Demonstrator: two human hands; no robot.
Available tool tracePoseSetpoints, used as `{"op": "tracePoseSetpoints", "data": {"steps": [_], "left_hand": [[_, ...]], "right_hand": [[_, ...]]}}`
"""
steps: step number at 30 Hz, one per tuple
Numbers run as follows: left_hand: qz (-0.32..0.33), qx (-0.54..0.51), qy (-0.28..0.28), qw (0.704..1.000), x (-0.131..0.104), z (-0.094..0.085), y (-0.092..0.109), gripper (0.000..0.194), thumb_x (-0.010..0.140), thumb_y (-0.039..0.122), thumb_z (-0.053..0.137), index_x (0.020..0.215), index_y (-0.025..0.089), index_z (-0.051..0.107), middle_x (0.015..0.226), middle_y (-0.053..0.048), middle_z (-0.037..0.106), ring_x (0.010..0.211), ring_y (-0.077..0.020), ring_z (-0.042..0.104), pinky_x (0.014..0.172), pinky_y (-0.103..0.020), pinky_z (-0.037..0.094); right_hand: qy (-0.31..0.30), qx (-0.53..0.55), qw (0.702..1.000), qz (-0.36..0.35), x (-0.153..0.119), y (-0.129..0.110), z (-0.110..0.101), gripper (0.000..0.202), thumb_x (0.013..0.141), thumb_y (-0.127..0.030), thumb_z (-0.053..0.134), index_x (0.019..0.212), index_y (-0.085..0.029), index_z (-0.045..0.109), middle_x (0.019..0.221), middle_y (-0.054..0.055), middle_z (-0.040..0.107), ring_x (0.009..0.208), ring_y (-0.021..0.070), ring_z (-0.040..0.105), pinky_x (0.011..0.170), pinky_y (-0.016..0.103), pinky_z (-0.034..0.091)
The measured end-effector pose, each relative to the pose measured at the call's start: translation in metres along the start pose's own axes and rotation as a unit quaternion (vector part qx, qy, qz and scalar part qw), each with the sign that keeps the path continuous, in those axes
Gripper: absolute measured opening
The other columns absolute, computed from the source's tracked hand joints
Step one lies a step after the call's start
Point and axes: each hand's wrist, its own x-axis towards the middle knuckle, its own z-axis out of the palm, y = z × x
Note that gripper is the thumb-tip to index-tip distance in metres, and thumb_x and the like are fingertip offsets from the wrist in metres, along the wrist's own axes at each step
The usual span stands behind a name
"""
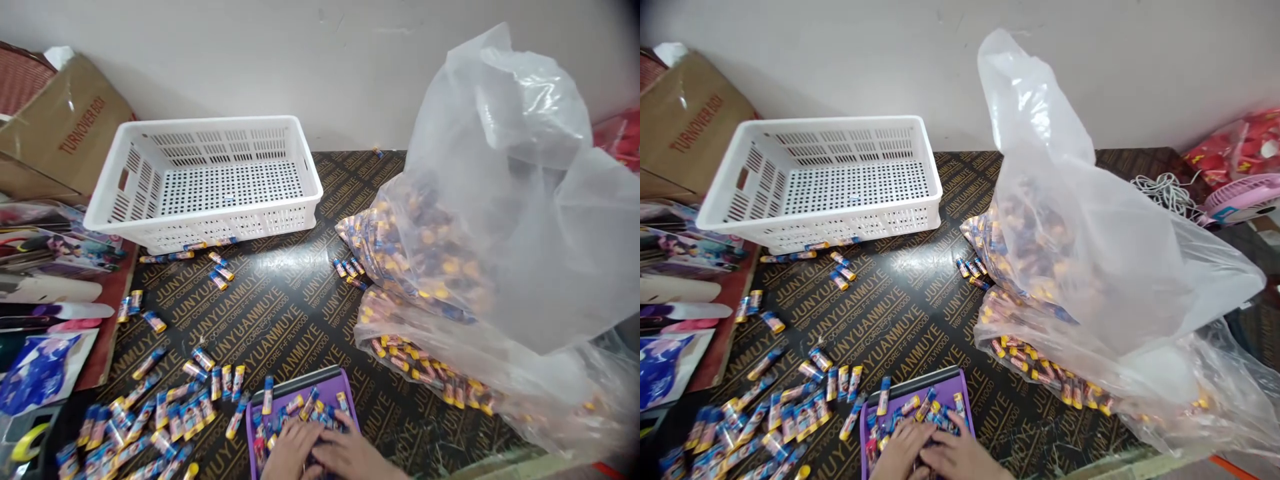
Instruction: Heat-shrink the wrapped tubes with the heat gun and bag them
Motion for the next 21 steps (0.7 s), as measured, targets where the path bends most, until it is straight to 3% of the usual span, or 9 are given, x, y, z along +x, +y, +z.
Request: {"op": "tracePoseSetpoints", "data": {"steps": [2, 3, 5, 7, 10, 13, 16, 18, 21], "left_hand": [[0.001, 0.032, -0.003, 0.999, -0.002, 0.014, -0.001, 0.055, 0.083, 0.046, 0.043, 0.135, 0.036, 0.028, 0.123, -0.005, 0.055, 0.108, -0.0252, 0.055, 0.093, -0.045, 0.044], [-0.006, 0.051, 0.010, 0.999, -0.002, 0.018, -0.001, 0.054, 0.083, 0.046, 0.042, 0.135, 0.039, 0.028, 0.124, -0.004, 0.055, 0.108, -0.0263, 0.055, 0.091, -0.046, 0.046], [-0.008, 0.082, 0.043, 0.996, 0.000, 0.011, -0.003, 0.054, 0.083, 0.045, 0.041, 0.135, 0.043, 0.025, 0.129, -0.003, 0.051, 0.112, -0.0273, 0.052, 0.092, -0.048, 0.045], [-0.019, 0.106, 0.089, 0.990, 0.011, -0.020, -0.011, 0.053, 0.083, 0.043, 0.040, 0.134, 0.046, 0.025, 0.134, 0.000, 0.045, 0.120, -0.0259, 0.045, 0.100, -0.048, 0.039], [-0.108, 0.152, 0.202, 0.962, 0.039, -0.107, -0.051, 0.043, 0.086, 0.039, 0.037, 0.129, 0.040, 0.039, 0.136, -0.001, 0.042, 0.125, -0.0238, 0.037, 0.107, -0.049, 0.028], [-0.272, 0.194, 0.353, 0.874, 0.065, -0.211, -0.121, 0.044, 0.087, 0.040, 0.037, 0.125, 0.021, 0.046, 0.139, -0.013, 0.034, 0.128, -0.0283, 0.031, 0.102, -0.053, 0.030], [-0.346, 0.208, 0.390, 0.828, 0.077, -0.283, -0.189, 0.054, 0.083, 0.046, 0.045, 0.129, 0.019, 0.041, 0.144, -0.016, 0.024, 0.130, -0.0338, 0.023, 0.101, -0.057, 0.027], [-0.353, 0.192, 0.374, 0.836, 0.082, -0.302, -0.219, 0.058, 0.083, 0.050, 0.042, 0.130, 0.017, 0.038, 0.145, -0.017, 0.021, 0.131, -0.0359, 0.020, 0.099, -0.061, 0.023], [-0.297, 0.178, 0.349, 0.871, 0.091, -0.292, -0.232, 0.053, 0.088, 0.046, 0.031, 0.128, 0.012, 0.039, 0.145, -0.015, 0.019, 0.131, -0.0325, 0.019, 0.101, -0.060, 0.018]], "right_hand": [[0.057, -0.047, 0.996, 0.044, 0.026, 0.042, -0.033, 0.048, 0.087, -0.035, 0.038, 0.134, -0.028, 0.034, 0.123, 0.006, 0.054, 0.121, 0.0201, 0.040, 0.106, 0.049, 0.020], [0.139, -0.094, 0.979, 0.112, 0.045, 0.069, -0.053, 0.048, 0.086, -0.035, 0.041, 0.132, -0.023, 0.037, 0.124, 0.011, 0.051, 0.121, 0.0234, 0.039, 0.103, 0.050, 0.024], [0.223, -0.167, 0.927, 0.251, 0.086, 0.126, -0.095, 0.052, 0.085, -0.040, 0.043, 0.131, -0.017, 0.040, 0.132, 0.018, 0.038, 0.123, 0.0287, 0.033, 0.097, 0.050, 0.030], [0.234, -0.216, 0.887, 0.335, 0.124, 0.176, -0.125, 0.053, 0.085, -0.044, 0.042, 0.130, -0.016, 0.041, 0.134, 0.019, 0.033, 0.124, 0.0317, 0.030, 0.094, 0.049, 0.031], [0.210, -0.265, 0.849, 0.406, 0.160, 0.219, -0.135, 0.053, 0.085, -0.048, 0.039, 0.130, -0.020, 0.041, 0.132, 0.020, 0.033, 0.120, 0.0346, 0.029, 0.087, 0.049, 0.032], [0.213, -0.291, 0.821, 0.442, 0.171, 0.234, -0.123, 0.054, 0.084, -0.053, 0.037, 0.131, -0.026, 0.042, 0.125, 0.020, 0.036, 0.110, 0.0356, 0.034, 0.079, 0.048, 0.032], [0.224, -0.282, 0.804, 0.473, 0.169, 0.235, -0.118, 0.055, 0.083, -0.056, 0.036, 0.129, -0.026, 0.044, 0.110, 0.018, 0.041, 0.095, 0.0314, 0.039, 0.073, 0.043, 0.032], [0.227, -0.268, 0.805, 0.479, 0.166, 0.230, -0.116, 0.053, 0.084, -0.054, 0.036, 0.128, -0.026, 0.046, 0.106, 0.017, 0.041, 0.091, 0.0295, 0.039, 0.071, 0.041, 0.032], [0.221, -0.227, 0.832, 0.455, 0.159, 0.204, -0.098, 0.047, 0.085, -0.049, 0.039, 0.125, -0.026, 0.050, 0.107, 0.014, 0.041, 0.092, 0.0275, 0.039, 0.075, 0.040, 0.034]]}}
